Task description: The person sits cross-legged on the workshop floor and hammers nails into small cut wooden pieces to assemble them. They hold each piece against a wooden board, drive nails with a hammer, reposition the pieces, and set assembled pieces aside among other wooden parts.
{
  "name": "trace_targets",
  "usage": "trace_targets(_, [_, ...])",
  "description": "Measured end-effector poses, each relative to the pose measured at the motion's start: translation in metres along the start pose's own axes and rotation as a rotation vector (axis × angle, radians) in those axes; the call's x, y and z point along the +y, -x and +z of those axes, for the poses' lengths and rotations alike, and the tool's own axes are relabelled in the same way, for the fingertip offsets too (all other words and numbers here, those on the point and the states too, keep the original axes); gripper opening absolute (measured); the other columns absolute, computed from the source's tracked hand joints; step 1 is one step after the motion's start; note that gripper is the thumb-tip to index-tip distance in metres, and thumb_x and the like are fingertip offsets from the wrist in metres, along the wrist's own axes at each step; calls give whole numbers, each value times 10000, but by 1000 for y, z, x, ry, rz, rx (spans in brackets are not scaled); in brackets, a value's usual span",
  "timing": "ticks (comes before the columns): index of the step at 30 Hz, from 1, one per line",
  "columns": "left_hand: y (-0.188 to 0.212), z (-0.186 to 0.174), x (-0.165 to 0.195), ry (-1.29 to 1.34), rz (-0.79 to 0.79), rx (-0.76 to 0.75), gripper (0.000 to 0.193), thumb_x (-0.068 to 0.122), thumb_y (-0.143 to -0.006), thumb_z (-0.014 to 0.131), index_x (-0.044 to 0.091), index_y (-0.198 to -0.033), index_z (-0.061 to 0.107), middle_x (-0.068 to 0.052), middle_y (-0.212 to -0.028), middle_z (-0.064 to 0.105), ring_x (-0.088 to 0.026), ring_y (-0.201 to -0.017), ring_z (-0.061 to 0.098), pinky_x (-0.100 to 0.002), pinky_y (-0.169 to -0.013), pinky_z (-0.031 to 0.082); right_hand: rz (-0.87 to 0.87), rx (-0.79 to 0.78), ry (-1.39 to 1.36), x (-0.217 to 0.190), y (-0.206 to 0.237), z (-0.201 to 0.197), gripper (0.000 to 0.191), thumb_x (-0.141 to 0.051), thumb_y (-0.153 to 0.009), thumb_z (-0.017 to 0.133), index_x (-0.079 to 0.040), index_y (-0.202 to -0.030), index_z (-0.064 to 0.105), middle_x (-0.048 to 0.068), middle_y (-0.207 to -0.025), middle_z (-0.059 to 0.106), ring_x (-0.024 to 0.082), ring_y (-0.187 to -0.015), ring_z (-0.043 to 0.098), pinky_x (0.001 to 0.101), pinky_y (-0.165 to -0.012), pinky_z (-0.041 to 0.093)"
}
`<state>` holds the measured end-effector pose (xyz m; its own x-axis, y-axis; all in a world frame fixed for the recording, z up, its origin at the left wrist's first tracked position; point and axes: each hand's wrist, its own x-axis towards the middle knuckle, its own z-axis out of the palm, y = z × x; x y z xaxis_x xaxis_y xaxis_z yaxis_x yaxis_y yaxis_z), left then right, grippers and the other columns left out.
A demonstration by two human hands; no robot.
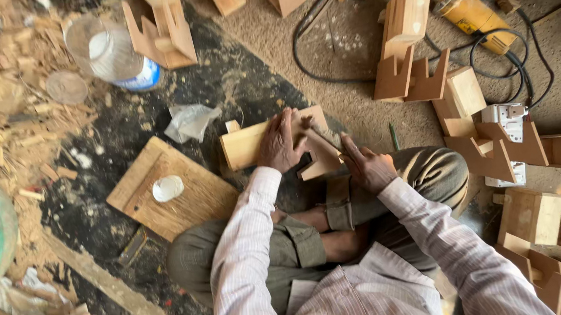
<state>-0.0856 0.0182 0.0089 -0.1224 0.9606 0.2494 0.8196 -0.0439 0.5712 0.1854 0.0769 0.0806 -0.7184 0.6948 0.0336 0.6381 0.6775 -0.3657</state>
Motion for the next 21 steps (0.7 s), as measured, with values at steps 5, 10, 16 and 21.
trace_targets(5, [4, -3, 5, 23, -44, -19, 877, 309, -943, 711, -18, -1576, 199, -185, -1556, 497, -399, -1435, 447, -465, -1249, 301, 124, 158, -446, 7, -11, 7, 613, -337, -1135, 574, -92, -1656, 362, 230, -1062, 706, 311, -743, 710, 385, -612, 544])
trace_targets(10, [1, -5, 7, 4, -33, 8, 873, 315, -942, 698, -4, -1570, 183, -175, -1542, 495, -372, -1430, 461, -481, -1268, 284, 701, -8, -946, 19, -39, 14, 804, -431, -1062, 575, -7, -1642, 213, 175, -846, 697, 202, -599, 560, 325, -535, 465])
trace_targets(16, [-2, -8, 13, -27, -34, 9, 848, 297, -954, 686, 3, -1576, 190, -197, -1568, 458, -362, -1462, 422, -477, -1269, 259, 399, 54, -546, 19, -40, 25, 865, -410, -1045, 606, -28, -1661, 135, 258, -989, 741, 345, -805, 692, 406, -683, 559])
trace_targets(21, [4, -12, 22, -63, -86, -41, 821, 293, -971, 662, -2, -1592, 213, -258, -1580, 395, -363, -1483, 362, -466, -1251, 235, 353, 68, -308, 11, -33, 19, 808, -445, -1051, 592, -39, -1656, 244, 295, -1235, 682, 447, -1031, 698, 512, -837, 563])
